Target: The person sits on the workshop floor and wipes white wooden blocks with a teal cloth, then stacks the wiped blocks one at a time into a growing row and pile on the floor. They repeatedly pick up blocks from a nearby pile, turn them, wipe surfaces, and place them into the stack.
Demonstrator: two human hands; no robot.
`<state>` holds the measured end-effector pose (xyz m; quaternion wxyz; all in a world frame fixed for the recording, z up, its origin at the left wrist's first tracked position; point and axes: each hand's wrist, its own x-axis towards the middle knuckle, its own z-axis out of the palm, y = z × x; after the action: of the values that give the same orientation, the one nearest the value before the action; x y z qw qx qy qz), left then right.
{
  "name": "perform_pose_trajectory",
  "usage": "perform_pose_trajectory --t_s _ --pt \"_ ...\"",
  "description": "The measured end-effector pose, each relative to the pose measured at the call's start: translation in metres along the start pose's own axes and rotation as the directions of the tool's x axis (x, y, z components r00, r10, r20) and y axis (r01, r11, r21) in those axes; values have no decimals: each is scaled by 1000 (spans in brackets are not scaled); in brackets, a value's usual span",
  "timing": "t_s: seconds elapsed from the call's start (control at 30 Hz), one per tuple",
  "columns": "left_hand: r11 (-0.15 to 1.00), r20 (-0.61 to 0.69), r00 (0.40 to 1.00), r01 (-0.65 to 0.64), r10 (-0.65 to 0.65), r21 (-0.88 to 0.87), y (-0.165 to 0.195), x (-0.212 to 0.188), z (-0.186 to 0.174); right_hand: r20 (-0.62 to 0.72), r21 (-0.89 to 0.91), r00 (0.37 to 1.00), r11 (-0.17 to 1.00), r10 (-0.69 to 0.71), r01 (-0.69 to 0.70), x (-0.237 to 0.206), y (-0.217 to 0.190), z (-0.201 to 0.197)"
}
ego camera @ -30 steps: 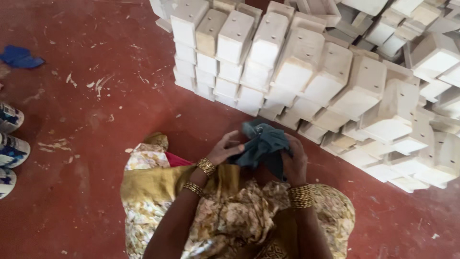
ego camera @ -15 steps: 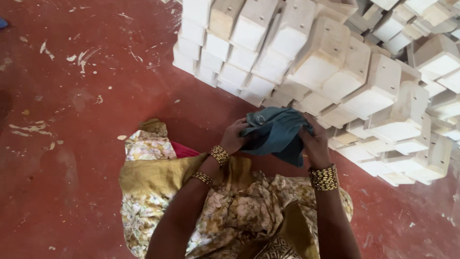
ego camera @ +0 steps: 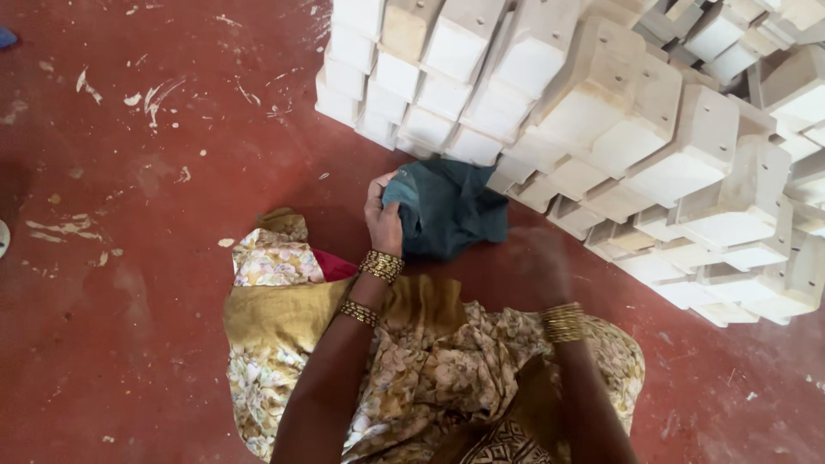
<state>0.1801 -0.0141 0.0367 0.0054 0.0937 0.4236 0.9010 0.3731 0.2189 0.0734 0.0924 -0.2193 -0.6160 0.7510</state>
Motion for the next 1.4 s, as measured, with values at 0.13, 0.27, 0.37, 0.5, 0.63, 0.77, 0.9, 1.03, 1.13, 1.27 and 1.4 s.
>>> perform_pose_trajectory --t_s 0.13,0.27,0.37,0.5,0.63,0.77,0.9,1.03,1.13,1.27,1.4 --pt "999 96 995 37 -35 -23 22 -7 2 326 -926 777 -15 -538 378 2 57 37" --pt "994 260 964 29 -56 107 52 -19 10 227 -897 785 190 -576 399 30 45 58" --pt "944 202 968 -200 149 261 68 -14 19 -118 -605 780 667 -615 434 31 2 39" --pt "967 56 968 -249 246 47 72 -2 13 -264 -515 560 605 -785 606 -21 -35 -15" --pt "918 58 970 -241 234 315 48 5 -6 -574 -64 652 821 -495 568 -52 -17 -78" --pt "450 280 960 -246 -10 859 14 9 -33 -735 -298 580 936 -351 190 -43 32 -115" --pt "192 193 955 -151 -225 970 -5 -8 -37 -374 -914 407 406 -833 -8 -30 49 -114" --pt "90 136 940 -114 -311 989 0 -16 -24 -60 -962 551 196 -832 192 -17 52 -70" --pt "-2 98 915 -107 -392 994 5 -18 -13 -188 -888 751 437 -634 147 -5 56 -45" --pt "-8 234 931 -246 -282 969 -2 -27 -2 -539 -794 713 554 -449 -251 17 48 -57" --pt "161 447 887 -427 -114 890 -6 -42 9 -717 -657 689 436 -107 -615 30 32 -69"
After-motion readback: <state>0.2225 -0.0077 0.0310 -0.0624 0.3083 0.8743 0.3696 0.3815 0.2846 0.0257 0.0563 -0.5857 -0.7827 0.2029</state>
